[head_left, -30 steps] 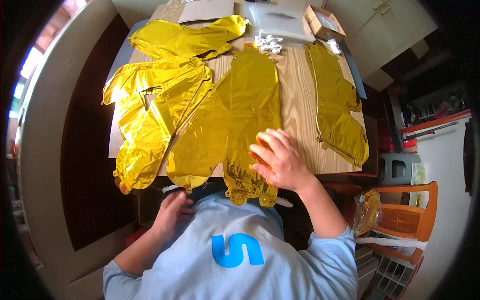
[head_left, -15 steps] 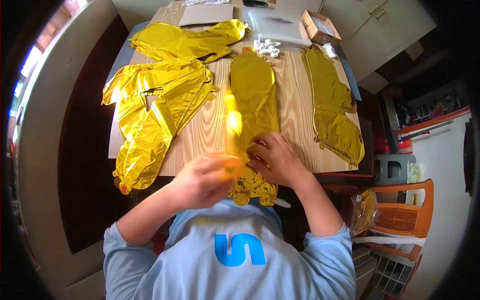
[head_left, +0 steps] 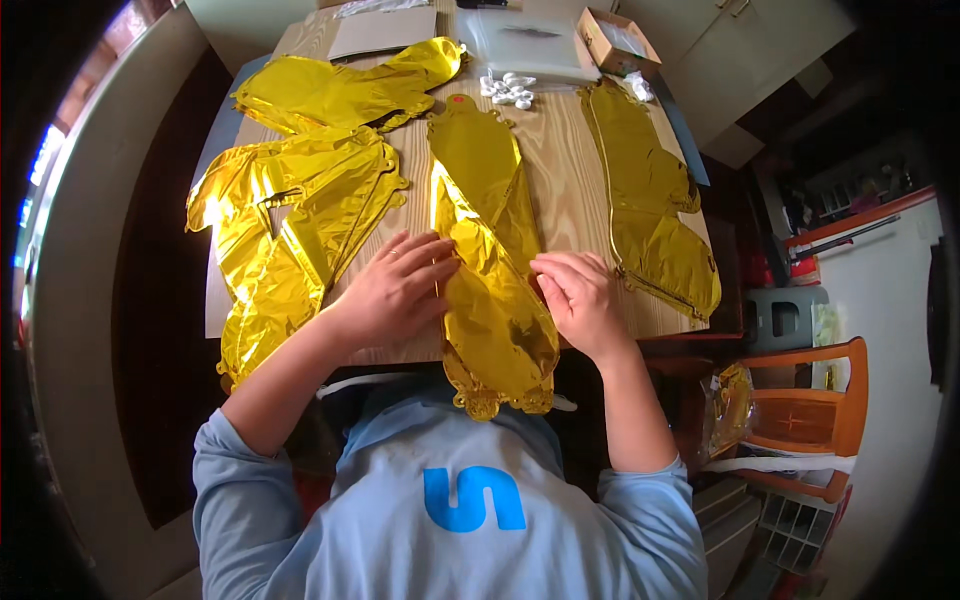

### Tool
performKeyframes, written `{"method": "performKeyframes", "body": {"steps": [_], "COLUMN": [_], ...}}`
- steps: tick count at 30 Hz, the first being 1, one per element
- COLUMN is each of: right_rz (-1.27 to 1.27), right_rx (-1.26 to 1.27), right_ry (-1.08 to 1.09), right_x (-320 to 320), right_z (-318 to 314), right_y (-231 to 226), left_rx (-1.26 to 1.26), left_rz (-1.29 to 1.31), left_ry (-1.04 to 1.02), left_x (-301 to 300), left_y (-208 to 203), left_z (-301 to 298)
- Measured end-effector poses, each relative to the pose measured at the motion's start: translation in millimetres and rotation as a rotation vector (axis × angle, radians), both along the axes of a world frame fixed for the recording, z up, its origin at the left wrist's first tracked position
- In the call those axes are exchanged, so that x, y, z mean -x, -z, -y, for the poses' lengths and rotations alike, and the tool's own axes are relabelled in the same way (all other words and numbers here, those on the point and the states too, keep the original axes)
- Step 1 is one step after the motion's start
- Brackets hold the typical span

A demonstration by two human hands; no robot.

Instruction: Folding gold foil balloons and mounting them onto cardboard packaging inserts.

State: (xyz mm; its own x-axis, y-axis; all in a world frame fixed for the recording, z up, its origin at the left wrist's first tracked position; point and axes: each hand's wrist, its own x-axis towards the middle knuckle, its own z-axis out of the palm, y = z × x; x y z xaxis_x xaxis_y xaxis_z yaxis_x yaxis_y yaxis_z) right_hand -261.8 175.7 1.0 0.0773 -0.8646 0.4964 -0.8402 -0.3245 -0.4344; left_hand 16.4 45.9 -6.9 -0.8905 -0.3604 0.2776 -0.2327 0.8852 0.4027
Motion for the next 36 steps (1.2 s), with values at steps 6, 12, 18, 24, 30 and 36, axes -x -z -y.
{"method": "performKeyframes", "body": {"steps": [6, 12, 18, 24, 30, 36], "right_rz": [0.005, -0.132, -0.275, -0.281, -0.338, -0.209], "right_rx": [0.013, -0.049, -0.052, -0.092, -0.111, -0.123], "right_ry": [-0.024, -0.262, -0.258, -0.245, -0.214, -0.187], "right_x": [-18, -78, -89, -93, -99, -98], "right_z": [-2, -14, -21, -21, -23, -22], "right_y": [-20, -8, 11, 10, 9, 10], "left_rx": [0.068, 0.123, 0.150, 0.086, 0.113, 0.097], "left_rz": [0.044, 0.036, 0.028, -0.066, -0.044, -0.055], "left_ry": [-0.047, -0.125, -0.212, -0.134, -0.157, -0.178], "left_x": [15, 13, 8, 11, 6, 5], "left_y": [7, 4, 7, 1, 8, 11], "left_z": [-7, 2, 4, 0, 13, 10]}}
